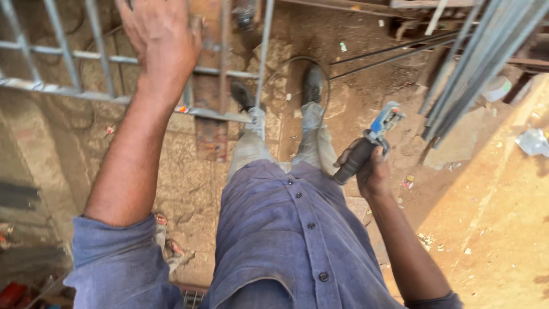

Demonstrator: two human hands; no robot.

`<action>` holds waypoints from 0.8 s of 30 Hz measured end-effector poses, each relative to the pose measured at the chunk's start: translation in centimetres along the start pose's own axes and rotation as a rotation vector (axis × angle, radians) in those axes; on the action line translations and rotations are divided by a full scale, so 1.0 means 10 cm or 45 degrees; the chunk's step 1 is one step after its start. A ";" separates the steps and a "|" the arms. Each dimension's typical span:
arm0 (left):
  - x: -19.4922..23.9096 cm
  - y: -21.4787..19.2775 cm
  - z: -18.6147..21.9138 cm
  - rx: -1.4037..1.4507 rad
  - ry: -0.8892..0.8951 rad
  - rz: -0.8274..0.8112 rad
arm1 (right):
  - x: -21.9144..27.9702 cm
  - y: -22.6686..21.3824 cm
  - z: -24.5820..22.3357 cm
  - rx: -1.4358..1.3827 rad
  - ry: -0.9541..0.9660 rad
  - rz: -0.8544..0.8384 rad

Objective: The person welds metal bars to a frame using a welding tool and measures the alignment with a tape measure.

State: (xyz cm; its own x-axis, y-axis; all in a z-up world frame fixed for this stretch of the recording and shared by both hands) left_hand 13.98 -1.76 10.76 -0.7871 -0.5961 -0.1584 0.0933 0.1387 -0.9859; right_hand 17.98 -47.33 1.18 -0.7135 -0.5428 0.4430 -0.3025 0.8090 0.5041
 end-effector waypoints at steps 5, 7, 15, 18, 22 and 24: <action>-0.14 0.08 1.34 0.652 -0.086 -0.289 | 0.51 -0.96 -0.14 -0.077 -0.157 0.494; -0.12 0.44 1.95 0.890 -0.236 -0.612 | 0.72 -1.50 -0.26 -0.281 -0.277 0.721; 0.30 1.90 3.91 1.555 -0.827 -1.433 | 1.23 -2.21 -0.39 -0.400 -0.290 0.849; 0.28 2.12 4.19 1.857 -0.964 -1.429 | 1.04 -1.89 -0.56 -0.379 -0.362 0.637; 0.32 1.79 4.07 2.018 -0.818 -1.326 | 0.79 -1.55 -0.89 -0.305 -0.404 0.403; 0.56 1.45 3.79 1.940 -0.751 -1.382 | 0.70 -1.44 -0.98 -0.294 -0.399 0.339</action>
State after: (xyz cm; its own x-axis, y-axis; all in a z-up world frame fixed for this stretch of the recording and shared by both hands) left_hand 34.02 -33.04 -6.46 -0.6262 -0.1361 0.7676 0.4053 -0.8980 0.1714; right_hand 23.50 -64.94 4.28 -0.9144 -0.1999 0.3520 0.0404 0.8201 0.5708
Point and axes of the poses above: each hand's wrist, its own x-axis away from the middle knuckle, its own y-axis out of the palm, z = x × y, the point moved 8 cm from there along -x, towards the middle knuckle, and after that the axes turned 14 degrees about -y, right-handed, at the moved point
